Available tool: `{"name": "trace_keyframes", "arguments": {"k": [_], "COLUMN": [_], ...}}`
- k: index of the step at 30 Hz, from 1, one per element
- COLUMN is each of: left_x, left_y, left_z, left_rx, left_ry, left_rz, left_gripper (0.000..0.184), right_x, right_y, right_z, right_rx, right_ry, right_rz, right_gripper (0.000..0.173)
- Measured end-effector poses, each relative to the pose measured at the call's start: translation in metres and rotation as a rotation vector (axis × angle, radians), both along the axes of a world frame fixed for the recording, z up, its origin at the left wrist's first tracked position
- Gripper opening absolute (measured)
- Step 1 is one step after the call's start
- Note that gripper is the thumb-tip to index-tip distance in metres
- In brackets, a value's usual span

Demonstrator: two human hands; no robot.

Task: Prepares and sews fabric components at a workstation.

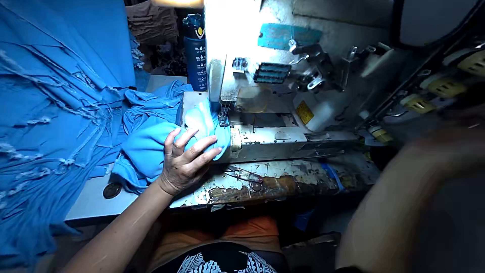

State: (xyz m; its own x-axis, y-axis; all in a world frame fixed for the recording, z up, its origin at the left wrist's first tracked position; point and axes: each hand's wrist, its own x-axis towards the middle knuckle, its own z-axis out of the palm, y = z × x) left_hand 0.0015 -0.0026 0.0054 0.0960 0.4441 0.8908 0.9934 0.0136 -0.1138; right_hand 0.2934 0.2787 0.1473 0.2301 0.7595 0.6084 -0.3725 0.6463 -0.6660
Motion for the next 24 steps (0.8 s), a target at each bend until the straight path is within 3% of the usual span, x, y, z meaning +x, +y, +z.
{"name": "trace_keyframes", "arguments": {"k": [2,5,6,8,10,13,15,18,21,24], "left_x": [0.005,0.010,0.011,0.010,-0.009,-0.107,-0.131,-0.085,-0.044,-0.031], "left_y": [-0.005,-0.005,0.000,0.015,0.038,0.085,0.084,0.038,-0.012,-0.032], "left_z": [0.023,0.081,0.096,0.111,0.110,0.074,0.083,0.118,0.090,0.069], "left_rx": [-0.086,-0.340,-0.422,-0.516,-0.538,-0.286,-0.237,-0.109,0.134,0.173], "left_ry": [-0.104,-0.160,-0.140,-0.091,-0.087,-0.025,-0.100,-0.194,-0.099,-0.053], "left_rz": [0.093,0.335,0.401,0.475,0.492,0.414,0.456,0.417,0.315,0.273], "left_gripper": [0.031,0.038,0.033,0.017,0.008,0.017,0.017,0.024,0.019,0.013], "right_x": [-0.009,-0.048,-0.061,-0.078,-0.087,-0.089,-0.085,-0.078,-0.083,-0.123], "right_y": [-0.051,-0.110,-0.121,-0.135,-0.140,-0.139,-0.139,-0.137,-0.142,-0.149], "right_z": [-0.066,-0.140,-0.155,-0.172,-0.182,-0.184,-0.185,-0.166,-0.121,-0.079], "right_rx": [0.217,0.407,0.435,0.496,0.585,0.576,0.499,0.408,0.542,0.742], "right_ry": [-0.262,-0.720,-0.874,-1.177,-1.243,-1.221,-1.051,-0.730,-0.780,-0.994], "right_rz": [0.124,0.179,0.199,0.242,0.179,0.181,0.247,0.315,0.174,0.004], "right_gripper": [0.031,0.024,0.021,0.037,0.037,0.035,0.035,0.035,0.029,0.027]}}
